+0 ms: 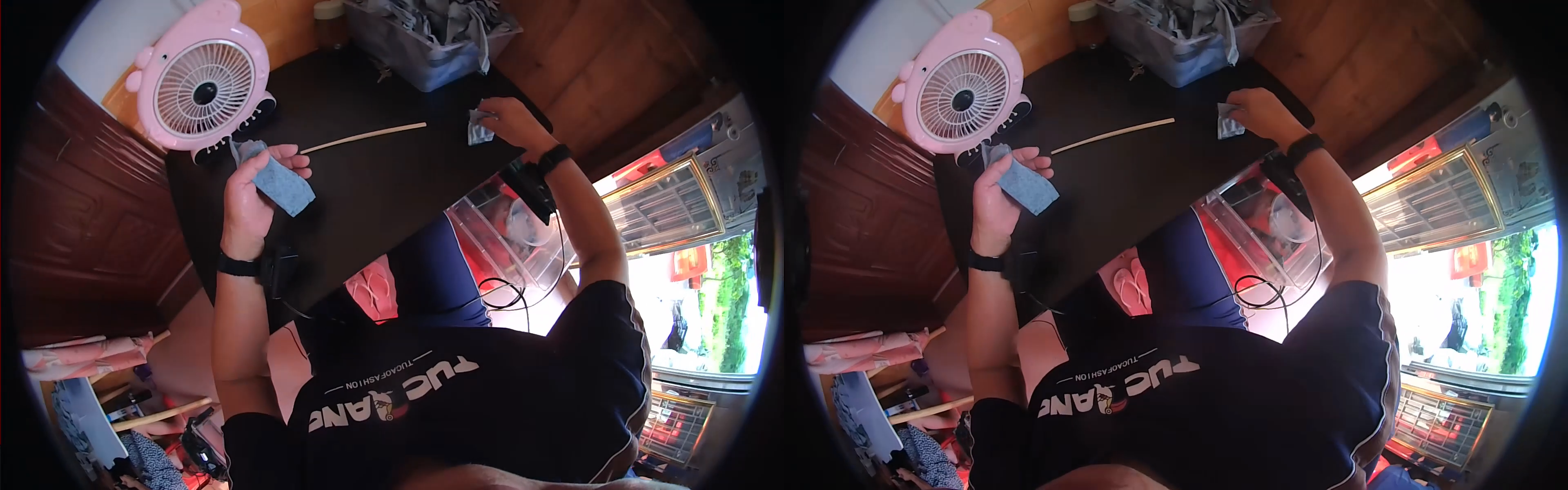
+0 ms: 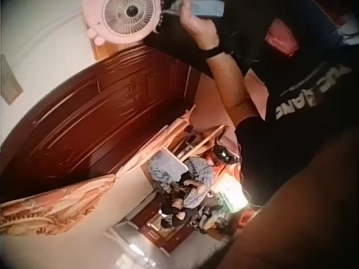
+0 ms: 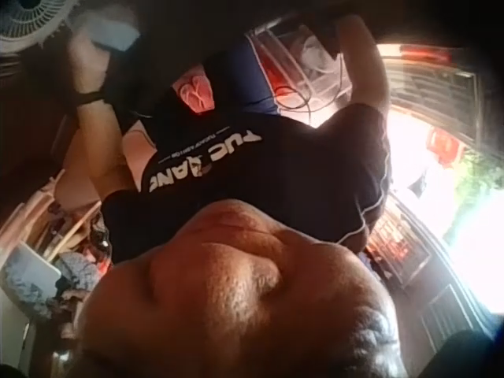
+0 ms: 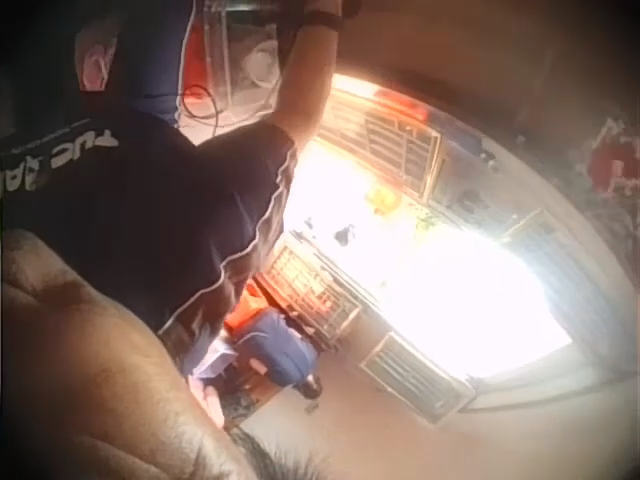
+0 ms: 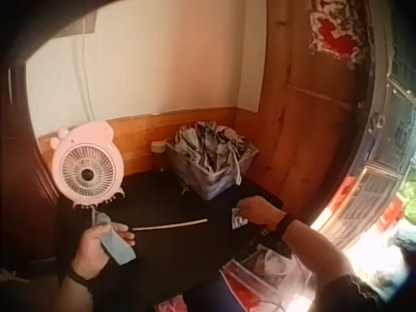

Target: Turning small fabric tubes inside out using a wooden stick.

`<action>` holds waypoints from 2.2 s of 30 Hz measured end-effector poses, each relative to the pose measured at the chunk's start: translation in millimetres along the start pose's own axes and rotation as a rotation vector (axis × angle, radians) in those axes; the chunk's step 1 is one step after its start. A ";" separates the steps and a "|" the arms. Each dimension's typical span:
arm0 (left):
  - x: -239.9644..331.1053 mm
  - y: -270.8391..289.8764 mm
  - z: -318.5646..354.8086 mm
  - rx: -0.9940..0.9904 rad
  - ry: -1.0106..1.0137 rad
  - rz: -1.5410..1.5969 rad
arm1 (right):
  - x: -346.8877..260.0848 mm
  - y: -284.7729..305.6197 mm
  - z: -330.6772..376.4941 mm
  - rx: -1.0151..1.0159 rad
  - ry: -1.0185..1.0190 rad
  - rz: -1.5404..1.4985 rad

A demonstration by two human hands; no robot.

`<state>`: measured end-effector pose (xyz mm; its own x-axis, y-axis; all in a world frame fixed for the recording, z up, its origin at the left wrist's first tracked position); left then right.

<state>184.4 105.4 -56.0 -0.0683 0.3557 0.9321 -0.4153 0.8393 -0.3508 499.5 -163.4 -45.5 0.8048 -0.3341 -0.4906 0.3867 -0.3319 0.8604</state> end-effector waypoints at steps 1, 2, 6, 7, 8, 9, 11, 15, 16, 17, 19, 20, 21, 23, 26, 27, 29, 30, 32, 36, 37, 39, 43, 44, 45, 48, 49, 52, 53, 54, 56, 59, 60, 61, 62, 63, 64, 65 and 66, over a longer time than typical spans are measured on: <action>-3.6 5.8 0.4 -0.006 0.006 0.020 | -8.9 14.9 2.3 -0.015 -0.120 -0.114; -7.5 9.0 0.5 -0.027 0.016 0.043 | -30.0 29.7 -1.5 0.042 -0.061 -0.336; -14.9 10.1 2.1 -0.097 -0.046 -0.037 | -118.4 106.1 -32.2 0.422 0.162 -0.398; -16.5 7.9 3.6 -0.117 -0.048 -0.012 | -138.8 122.7 -50.1 0.509 0.242 -0.276; -18.8 7.9 5.2 -0.094 -0.032 -0.023 | -151.5 133.0 -73.3 0.505 0.248 -0.274; -21.5 5.9 6.3 -0.106 -0.008 -0.030 | -166.7 144.3 -95.3 0.606 0.296 0.052; -25.3 4.2 7.1 -0.121 0.018 -0.037 | -173.9 148.4 -131.8 0.700 0.262 0.436; -26.9 15.3 2.8 -0.078 0.024 0.117 | -172.8 96.6 -173.2 0.226 0.454 0.554; -25.6 19.6 1.1 -0.069 0.005 0.127 | -174.2 94.5 -163.0 0.117 0.473 -0.112; -24.1 24.2 0.5 -0.058 -0.019 0.143 | -179.8 83.0 -166.3 0.414 0.356 0.158; -19.3 35.9 0.7 -0.007 -0.046 0.156 | -201.7 53.5 -160.0 0.570 0.207 0.047; -14.4 38.9 1.1 -0.014 -0.100 0.158 | -212.2 23.9 -144.2 0.490 0.253 -0.121; -10.2 42.0 2.0 -0.011 -0.143 0.218 | -225.7 -5.4 -132.3 0.413 0.301 -0.286; -7.3 49.9 3.6 0.082 -0.131 0.229 | -256.3 -71.8 -114.8 0.084 0.414 -0.481; -1.9 55.5 6.1 0.140 -0.174 0.246 | -274.3 -129.5 -95.5 -0.144 0.376 -0.583; 0.6 56.2 6.7 0.145 -0.208 0.222 | -276.9 -142.0 -95.9 -0.197 0.362 -0.664; 4.0 55.1 7.1 0.117 -0.266 0.200 | -277.6 -163.2 -102.3 -0.244 0.295 -0.758; 4.2 55.4 6.7 0.125 -0.277 0.195 | -274.1 -171.5 -106.5 -0.274 0.222 -0.854; 4.9 55.3 7.6 0.156 -0.327 0.023 | -272.5 -174.7 -106.9 -0.269 0.362 -0.985; 0.0 66.2 8.6 0.308 -0.268 -0.035 | -248.6 -182.4 -110.0 -0.219 0.204 -1.031; -2.3 71.4 7.9 0.409 -0.226 -0.016 | -245.5 -181.2 -109.0 -0.179 0.227 -0.937; -0.3 72.8 8.6 0.421 -0.267 -0.031 | -242.9 -179.8 -108.1 -0.139 0.245 -0.859; -5.0 71.1 9.9 0.425 -0.231 -0.026 | -242.1 -178.8 -106.9 -0.164 0.253 -0.880; -5.6 69.4 9.9 0.394 -0.234 -0.004 | -242.9 -178.2 -106.3 -0.164 0.269 -0.903; -7.5 69.1 9.8 0.410 -0.211 -0.014 | -243.5 -179.7 -105.4 -0.180 0.268 -0.925; -10.9 61.8 6.4 0.314 -0.201 -0.001 | -244.4 -180.2 -102.6 -0.173 0.283 -1.152; -11.2 61.7 6.7 0.327 -0.207 -0.015 | -245.1 -181.1 -101.6 -0.185 0.289 -1.110; -12.4 58.2 6.5 0.320 -0.173 -0.076 | -245.8 -181.6 -98.1 -0.198 0.286 -1.045; -13.2 56.7 6.0 0.302 -0.139 -0.122 | -246.0 -181.4 -97.5 -0.201 0.283 -1.017; -12.6 55.7 6.1 0.298 -0.144 -0.127 | -246.2 -180.5 -97.5 -0.195 0.287 -1.016; -13.4 54.2 7.1 0.299 -0.126 -0.186 | -245.5 -182.8 -97.8 -0.242 0.249 -1.008; -16.0 56.8 6.1 0.326 -0.101 -0.072 | -241.3 -189.0 -103.1 -0.315 0.125 -1.165; -17.6 58.1 5.6 0.331 -0.094 0.018 | -241.5 -188.5 -103.6 -0.328 0.161 -1.189; -18.1 59.2 4.7 0.333 -0.091 0.019 | -239.8 -189.8 -104.0 -0.365 0.133 -1.258; -18.1 61.8 4.7 0.369 -0.096 0.017 | -238.0 -191.8 -104.2 -0.387 0.089 -1.318; -18.2 63.9 5.3 0.399 -0.099 0.013 | -238.8 -192.8 -104.2 -0.407 0.101 -1.330; -18.3 64.7 5.7 0.409 -0.098 0.014 | -238.2 -193.0 -104.2 -0.400 0.098 -1.321; -17.2 65.7 6.3 0.423 -0.106 -0.027 | -237.2 -193.0 -104.7 -0.372 0.082 -1.301; -15.2 65.5 6.6 0.429 -0.131 -0.071 | -238.6 -193.2 -103.8 -0.391 0.096 -1.311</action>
<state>152.2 152.3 -92.5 -0.1290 0.2254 0.9657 -0.7598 0.6033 -0.2424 279.5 72.0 -80.3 -0.2241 0.0965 -0.9698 0.9693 -0.0808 -0.2321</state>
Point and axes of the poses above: each hand's wrist, its own z-axis away from the middle knuckle, its own y-axis out of the back of the hand, x = y × z, the point moved 5 cm from there along -z, towards the middle knuckle, and after that the axes turned 13 degrees about -z, right-handed, at the moved point
